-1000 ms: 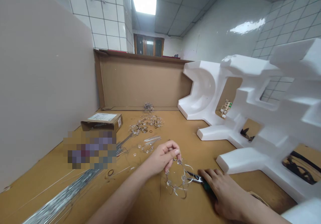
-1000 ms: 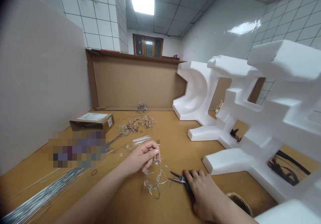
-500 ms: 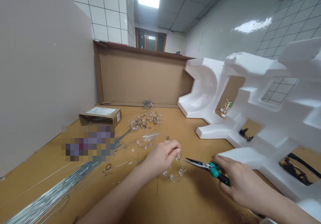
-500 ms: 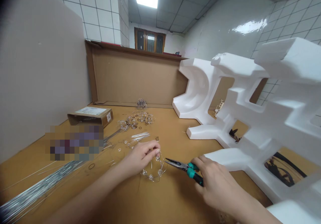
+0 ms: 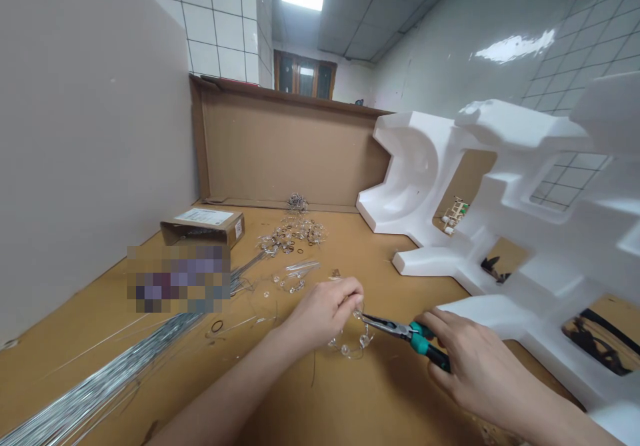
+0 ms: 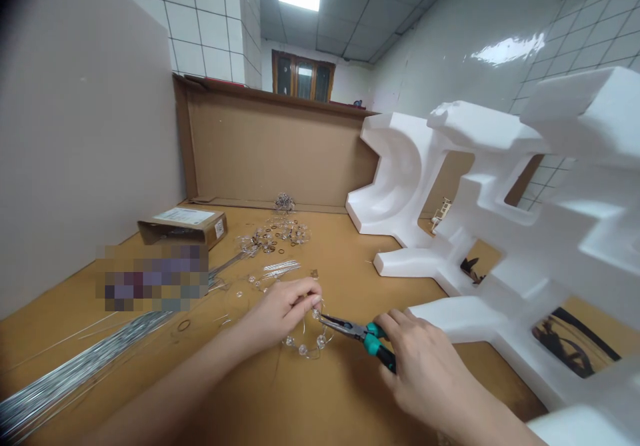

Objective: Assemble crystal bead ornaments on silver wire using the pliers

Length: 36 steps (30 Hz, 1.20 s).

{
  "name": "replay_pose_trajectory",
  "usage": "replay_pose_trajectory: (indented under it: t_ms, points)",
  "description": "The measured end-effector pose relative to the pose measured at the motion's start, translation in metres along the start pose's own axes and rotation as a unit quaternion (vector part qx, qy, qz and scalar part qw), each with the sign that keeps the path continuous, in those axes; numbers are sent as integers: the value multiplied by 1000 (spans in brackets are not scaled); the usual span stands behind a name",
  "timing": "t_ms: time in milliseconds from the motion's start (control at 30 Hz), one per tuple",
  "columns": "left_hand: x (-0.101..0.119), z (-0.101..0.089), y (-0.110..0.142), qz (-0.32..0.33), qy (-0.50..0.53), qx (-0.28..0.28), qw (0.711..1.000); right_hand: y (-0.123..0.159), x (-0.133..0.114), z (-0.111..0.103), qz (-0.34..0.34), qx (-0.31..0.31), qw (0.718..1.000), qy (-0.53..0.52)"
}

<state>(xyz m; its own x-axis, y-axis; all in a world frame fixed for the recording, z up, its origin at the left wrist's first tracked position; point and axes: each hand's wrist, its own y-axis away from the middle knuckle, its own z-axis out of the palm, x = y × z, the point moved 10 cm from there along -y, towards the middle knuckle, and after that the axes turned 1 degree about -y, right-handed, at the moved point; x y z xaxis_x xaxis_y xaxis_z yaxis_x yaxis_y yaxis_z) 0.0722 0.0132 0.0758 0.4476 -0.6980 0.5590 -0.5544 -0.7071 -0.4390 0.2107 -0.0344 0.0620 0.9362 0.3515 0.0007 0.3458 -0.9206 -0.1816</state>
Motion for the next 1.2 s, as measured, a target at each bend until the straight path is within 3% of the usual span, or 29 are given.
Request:
replay_pose_trajectory:
  t_ms: [700,933,1200]
  points:
    - [5,0,1,16,-16,31,999,5,4,0,23,13,999,43]
    - [0,-1,1,-6,13,42,999,6,7,6,42,-13,998,40]
    - [-3,-1,3,-7,51,50,997,7,1,-8,27,18,997,66]
